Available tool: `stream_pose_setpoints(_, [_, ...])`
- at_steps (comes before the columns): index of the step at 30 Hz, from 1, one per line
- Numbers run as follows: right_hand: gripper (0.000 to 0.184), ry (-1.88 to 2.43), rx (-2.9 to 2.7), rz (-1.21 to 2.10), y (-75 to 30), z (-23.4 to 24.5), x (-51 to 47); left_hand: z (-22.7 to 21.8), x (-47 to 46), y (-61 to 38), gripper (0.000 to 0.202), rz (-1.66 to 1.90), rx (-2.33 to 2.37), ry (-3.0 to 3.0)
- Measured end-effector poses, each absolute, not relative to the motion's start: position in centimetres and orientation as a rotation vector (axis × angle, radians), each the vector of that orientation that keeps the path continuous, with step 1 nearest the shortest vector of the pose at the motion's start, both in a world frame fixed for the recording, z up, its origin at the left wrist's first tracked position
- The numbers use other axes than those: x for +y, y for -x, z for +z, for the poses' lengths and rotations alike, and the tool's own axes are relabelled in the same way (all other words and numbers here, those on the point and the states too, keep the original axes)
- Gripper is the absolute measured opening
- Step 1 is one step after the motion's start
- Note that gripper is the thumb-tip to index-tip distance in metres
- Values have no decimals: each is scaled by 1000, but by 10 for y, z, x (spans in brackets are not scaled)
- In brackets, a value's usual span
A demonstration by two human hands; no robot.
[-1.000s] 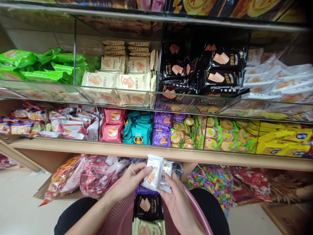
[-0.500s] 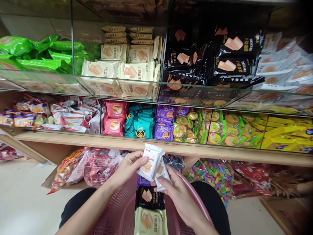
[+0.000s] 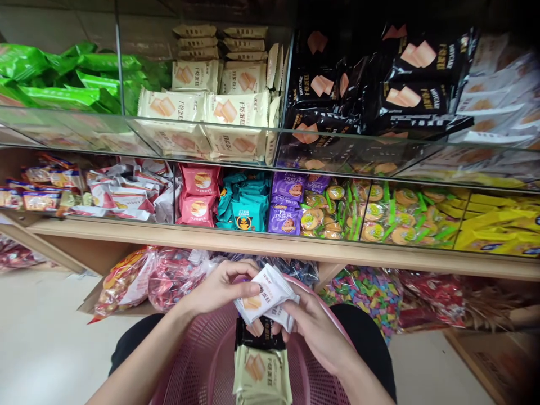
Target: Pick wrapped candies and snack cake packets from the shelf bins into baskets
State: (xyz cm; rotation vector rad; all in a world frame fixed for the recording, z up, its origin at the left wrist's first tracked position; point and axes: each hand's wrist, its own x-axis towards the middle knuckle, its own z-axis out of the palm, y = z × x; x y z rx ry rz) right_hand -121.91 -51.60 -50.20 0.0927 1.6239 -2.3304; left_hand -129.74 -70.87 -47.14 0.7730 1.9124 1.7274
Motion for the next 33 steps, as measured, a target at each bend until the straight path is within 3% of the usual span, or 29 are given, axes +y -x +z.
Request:
stream_pose_setpoints(17, [31, -105, 1519, -2348, 1221, -504, -512, -471, -707, 1295, 17, 1679, 1775, -913])
stream_pose_setpoints(25, [22, -121, 1169, -2587, 1223, -508, -511, -474, -702, 1293, 25, 1874, 1748, -518])
stream_pose_setpoints(30, [26, -21, 1165, -2536, 1221, -506, -513, -480, -703, 1295, 32, 1969, 1753, -275])
stream_pose_setpoints(33, [39, -1, 1239, -2453, 1219, -507, -513, -481, -703, 1295, 31, 1953, 1784, -319])
